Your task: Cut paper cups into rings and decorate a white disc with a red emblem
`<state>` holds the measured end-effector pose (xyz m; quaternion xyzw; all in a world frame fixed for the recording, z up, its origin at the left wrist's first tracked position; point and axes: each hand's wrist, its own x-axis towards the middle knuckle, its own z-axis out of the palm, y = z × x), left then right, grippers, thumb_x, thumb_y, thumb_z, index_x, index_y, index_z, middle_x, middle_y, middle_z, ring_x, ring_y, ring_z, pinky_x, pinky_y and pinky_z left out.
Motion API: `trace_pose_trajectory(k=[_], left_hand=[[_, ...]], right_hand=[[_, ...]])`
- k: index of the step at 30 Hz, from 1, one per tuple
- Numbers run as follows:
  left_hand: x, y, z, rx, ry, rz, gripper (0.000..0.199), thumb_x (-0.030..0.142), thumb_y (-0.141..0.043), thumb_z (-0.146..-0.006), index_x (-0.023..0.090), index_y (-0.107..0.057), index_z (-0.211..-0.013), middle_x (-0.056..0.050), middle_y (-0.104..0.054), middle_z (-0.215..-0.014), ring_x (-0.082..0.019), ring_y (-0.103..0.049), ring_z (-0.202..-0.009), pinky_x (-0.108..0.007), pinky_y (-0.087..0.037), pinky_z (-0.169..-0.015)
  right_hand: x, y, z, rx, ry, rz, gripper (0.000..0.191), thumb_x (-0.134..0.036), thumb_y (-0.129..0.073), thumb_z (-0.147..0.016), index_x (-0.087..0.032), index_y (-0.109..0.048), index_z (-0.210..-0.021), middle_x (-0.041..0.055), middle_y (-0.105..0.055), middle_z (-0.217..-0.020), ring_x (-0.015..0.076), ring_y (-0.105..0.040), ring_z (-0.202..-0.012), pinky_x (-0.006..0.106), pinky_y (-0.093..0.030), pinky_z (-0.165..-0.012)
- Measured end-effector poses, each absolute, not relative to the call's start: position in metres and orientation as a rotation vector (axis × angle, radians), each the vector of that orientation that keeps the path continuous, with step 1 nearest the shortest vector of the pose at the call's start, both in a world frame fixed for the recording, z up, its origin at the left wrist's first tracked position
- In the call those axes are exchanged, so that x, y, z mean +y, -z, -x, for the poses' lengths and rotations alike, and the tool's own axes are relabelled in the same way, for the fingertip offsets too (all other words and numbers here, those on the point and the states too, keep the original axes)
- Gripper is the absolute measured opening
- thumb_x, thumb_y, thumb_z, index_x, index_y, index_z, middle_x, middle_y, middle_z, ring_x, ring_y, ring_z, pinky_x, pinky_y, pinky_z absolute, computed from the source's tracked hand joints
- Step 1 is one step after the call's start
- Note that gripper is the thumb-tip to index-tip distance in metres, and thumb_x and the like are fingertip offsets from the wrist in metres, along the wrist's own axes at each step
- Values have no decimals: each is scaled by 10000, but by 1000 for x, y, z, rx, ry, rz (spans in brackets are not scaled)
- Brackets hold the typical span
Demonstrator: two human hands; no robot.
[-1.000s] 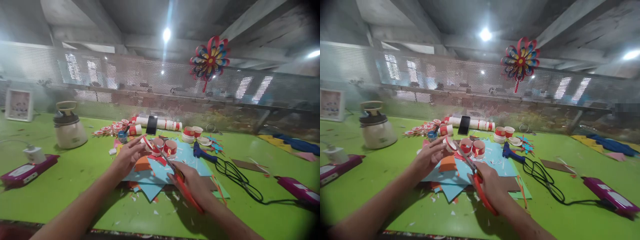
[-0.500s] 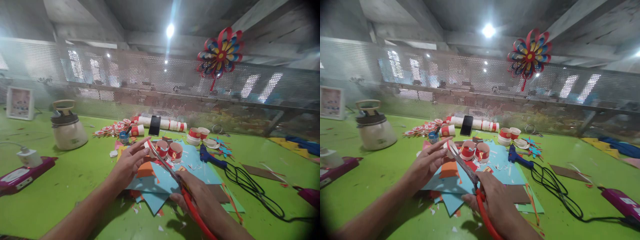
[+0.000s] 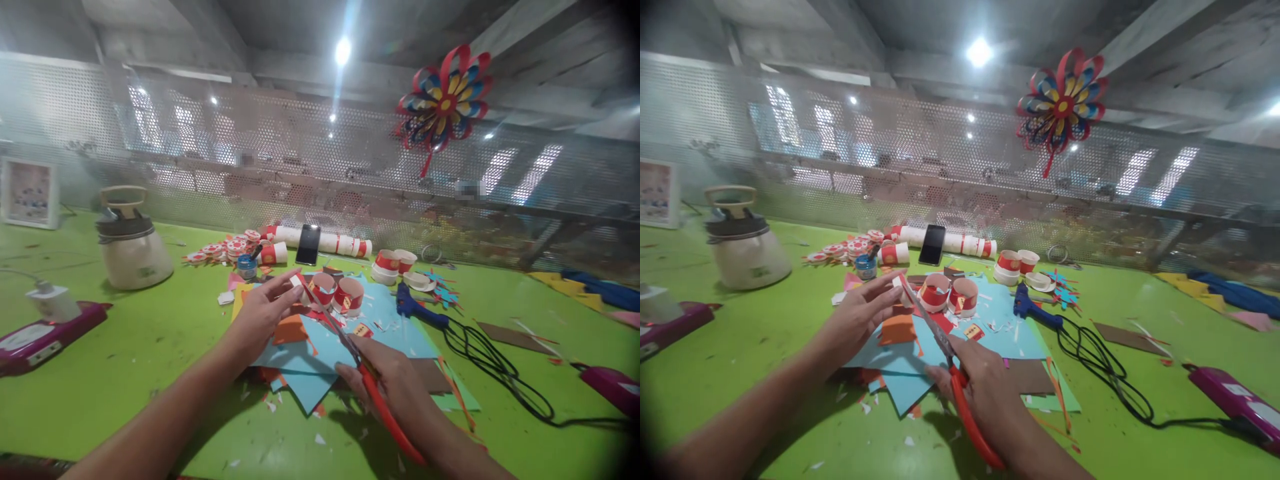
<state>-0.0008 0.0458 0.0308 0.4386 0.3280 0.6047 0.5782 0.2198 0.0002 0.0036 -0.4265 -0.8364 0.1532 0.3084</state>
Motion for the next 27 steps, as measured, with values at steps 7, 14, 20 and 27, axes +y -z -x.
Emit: trace_pose_trajectory(k=[7,14,20,27], left_hand=[[48,-30,2,755,-1413,-1023,509,265,-797,-713,161,-660,-1192,-98,-732,-951,-213,-703,-775,-356,-568,-743],[48,-30,5,724,-1387,-1035,474,233,-783,-729,165,-669,-1184,-95,-731,-934,-201,-697,-775,-340,-561,-736],[47,-31,5,717,-1370,-1036,450,242,-776,-735,188,-678,-1171,-84,-735,-914,-184,-687,-755,-324,-558,-724],[47,-29,4,730,-1386,-1107,484,285,-758,-758,220,-643,-1224,-61,-731,-955,-176,-680,-785,-314,-552,-749]], right_hand=[[4,-1,-218,-2191,-277,1101,175,-281,-522,-920,-180,-635,-1009,47,-693,-812,179,-608,-676,272,-466,-641],[4,-2,-223,-2227,-295,1118,178,-190,-471,-903,-193,-637,-969,49,-692,-813,190,-619,-708,283,-481,-670],[5,0,-227,-2257,-358,1099,391,-95,-480,-847,-198,-595,-1206,92,-703,-1067,226,-640,-918,338,-496,-797],[0,0,-226,-2244,-321,1156,425,-76,-473,-838,-202,-589,-1228,86,-699,-1017,225,-626,-873,345,-490,-772]])
